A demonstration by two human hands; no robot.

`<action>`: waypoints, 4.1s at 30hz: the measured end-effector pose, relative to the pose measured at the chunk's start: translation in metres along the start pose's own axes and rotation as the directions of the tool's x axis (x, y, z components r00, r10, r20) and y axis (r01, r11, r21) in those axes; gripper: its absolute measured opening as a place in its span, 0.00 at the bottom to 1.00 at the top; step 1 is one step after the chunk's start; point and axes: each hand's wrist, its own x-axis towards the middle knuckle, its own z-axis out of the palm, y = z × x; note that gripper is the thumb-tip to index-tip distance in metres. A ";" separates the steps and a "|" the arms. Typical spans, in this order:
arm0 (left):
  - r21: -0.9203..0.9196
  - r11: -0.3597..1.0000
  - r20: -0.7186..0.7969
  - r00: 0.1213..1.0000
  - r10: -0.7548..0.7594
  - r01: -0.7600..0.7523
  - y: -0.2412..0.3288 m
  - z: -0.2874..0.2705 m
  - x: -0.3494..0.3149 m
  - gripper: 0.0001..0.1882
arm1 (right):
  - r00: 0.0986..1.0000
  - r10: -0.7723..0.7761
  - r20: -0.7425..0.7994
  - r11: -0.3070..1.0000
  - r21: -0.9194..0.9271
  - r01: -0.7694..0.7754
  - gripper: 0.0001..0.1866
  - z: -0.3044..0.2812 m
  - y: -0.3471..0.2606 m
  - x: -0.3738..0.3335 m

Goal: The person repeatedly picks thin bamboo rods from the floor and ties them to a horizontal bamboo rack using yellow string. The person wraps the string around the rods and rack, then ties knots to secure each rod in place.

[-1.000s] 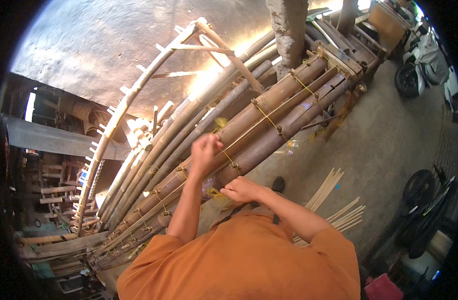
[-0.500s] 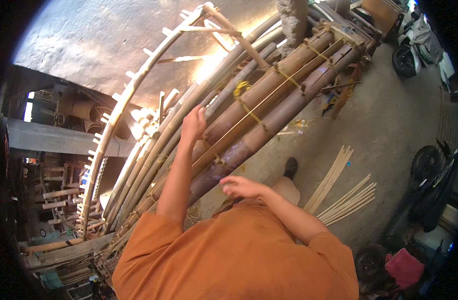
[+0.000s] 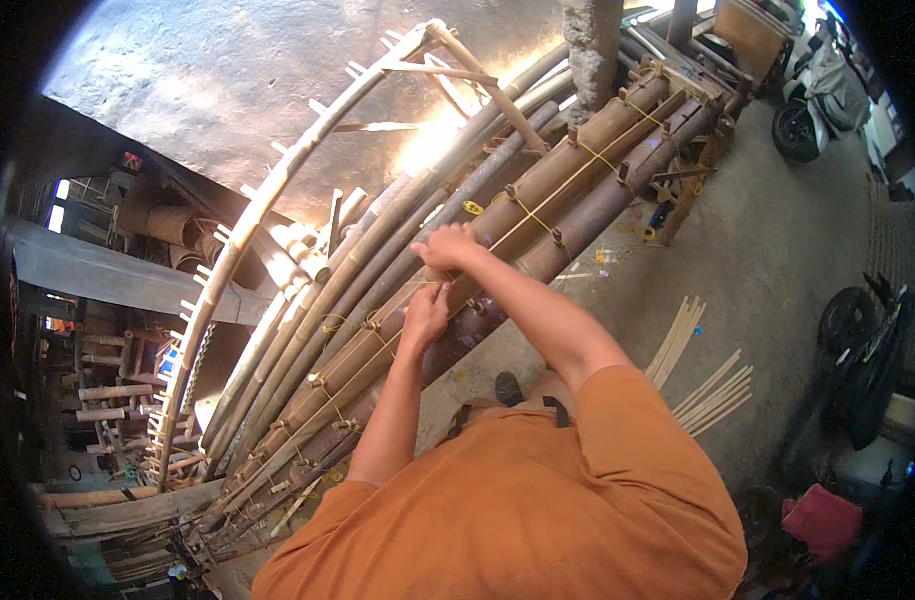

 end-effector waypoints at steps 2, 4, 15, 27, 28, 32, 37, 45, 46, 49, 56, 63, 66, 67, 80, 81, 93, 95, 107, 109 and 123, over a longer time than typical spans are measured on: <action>0.025 1.000 -0.023 1.000 0.010 -0.009 -0.003 -0.001 0.000 0.18 | 0.981 -0.070 0.181 0.713 0.697 -0.078 0.21 -0.006 -0.005 -0.002; 0.081 0.996 -0.056 0.998 -0.019 0.023 -0.020 0.002 -0.003 0.18 | 0.906 -0.388 0.170 0.656 0.742 0.142 0.18 -0.031 -0.046 -0.050; -0.564 0.803 -0.320 0.948 0.001 -0.192 0.011 -0.041 0.099 0.17 | 0.966 -0.122 0.229 0.987 0.129 0.094 0.21 0.056 0.006 -0.175; 0.110 0.993 -0.277 0.961 -0.005 0.037 -0.096 -0.100 0.006 0.19 | 0.811 0.145 0.567 0.270 0.766 -0.583 0.13 0.179 -0.069 -0.219; 0.176 0.981 -0.085 0.994 -0.064 0.078 -0.114 -0.113 -0.018 0.19 | 0.889 0.198 0.412 0.009 0.907 -0.422 0.12 0.191 -0.075 -0.213; 0.242 0.970 0.129 0.991 -0.042 0.009 -0.136 -0.088 -0.093 0.21 | 0.666 0.679 -0.309 -0.105 0.857 0.505 0.11 0.198 -0.126 -0.146; 0.120 0.978 -0.248 0.949 0.193 -0.168 -0.180 -0.044 -0.079 0.19 | 0.982 -0.019 -0.186 0.716 0.683 0.143 0.16 0.158 -0.191 -0.047; 0.039 0.999 -0.130 0.991 0.021 -0.016 -0.139 -0.076 -0.085 0.17 | 0.972 -0.018 0.236 0.654 0.738 -0.167 0.31 0.124 -0.148 -0.016; 0.067 0.998 -0.155 0.988 -0.008 0.018 -0.145 -0.075 -0.088 0.17 | 0.972 -0.026 0.232 0.657 0.737 -0.158 0.29 0.107 -0.165 -0.035; 0.142 0.985 -0.176 0.982 -0.072 0.098 -0.135 -0.074 -0.090 0.18 | 0.859 -0.292 0.420 0.749 0.659 -0.068 0.27 0.101 -0.157 -0.127; -0.486 0.844 -0.258 0.960 0.108 -0.226 -0.130 -0.094 -0.043 0.14 | 0.937 -0.029 0.348 0.962 0.264 -0.068 0.23 0.201 -0.093 -0.181; 0.055 0.998 -0.311 0.950 0.029 -0.013 -0.188 -0.072 0.049 0.21 | 0.979 -0.034 0.201 0.917 -0.383 0.110 0.14 0.244 -0.081 -0.194; 0.021 0.987 -0.310 0.938 0.158 -0.160 -0.195 -0.101 0.027 0.21 | 0.979 -0.150 0.139 0.969 -0.175 0.173 0.11 0.250 -0.137 -0.208; -0.052 0.993 -0.219 0.971 0.093 -0.107 -0.194 -0.118 0.012 0.22 | 0.969 -0.123 0.215 0.988 0.120 0.099 0.11 0.269 -0.144 -0.212; 0.066 0.983 -0.242 0.953 0.183 -0.171 -0.357 -0.121 -0.177 0.16 | 0.964 0.052 -0.259 0.524 0.829 0.194 0.15 0.312 -0.345 -0.097; 0.013 0.971 -0.230 0.944 0.237 -0.240 -0.335 -0.124 -0.173 0.15 | 0.952 -0.240 -0.192 0.767 0.563 0.307 0.17 0.296 -0.323 -0.065; 0.125 0.987 -0.100 0.991 -0.091 0.103 -0.280 -0.158 -0.186 0.17 | 0.777 -0.520 0.356 0.854 0.234 0.465 0.21 0.287 -0.226 -0.157; 0.076 0.996 -0.146 0.988 -0.039 0.050 -0.279 -0.158 -0.190 0.16 | 0.863 -0.285 0.416 0.941 0.294 0.169 0.24 0.309 -0.222 -0.189; 0.079 0.997 -0.307 0.951 0.043 -0.019 -0.322 -0.170 -0.063 0.20 | 0.968 -0.156 0.198 0.912 -0.348 0.218 0.10 0.355 -0.244 -0.216; -0.008 0.997 -0.297 0.952 0.074 -0.080 -0.336 -0.191 -0.073 0.19 | 0.966 -0.174 0.194 0.960 -0.183 0.210 0.13 0.377 -0.266 -0.222; 0.128 0.961 -0.329 0.904 0.275 -0.246 -0.443 -0.212 -0.274 0.14 | 0.932 0.191 -0.308 0.367 0.903 0.223 0.14 0.419 -0.466 -0.165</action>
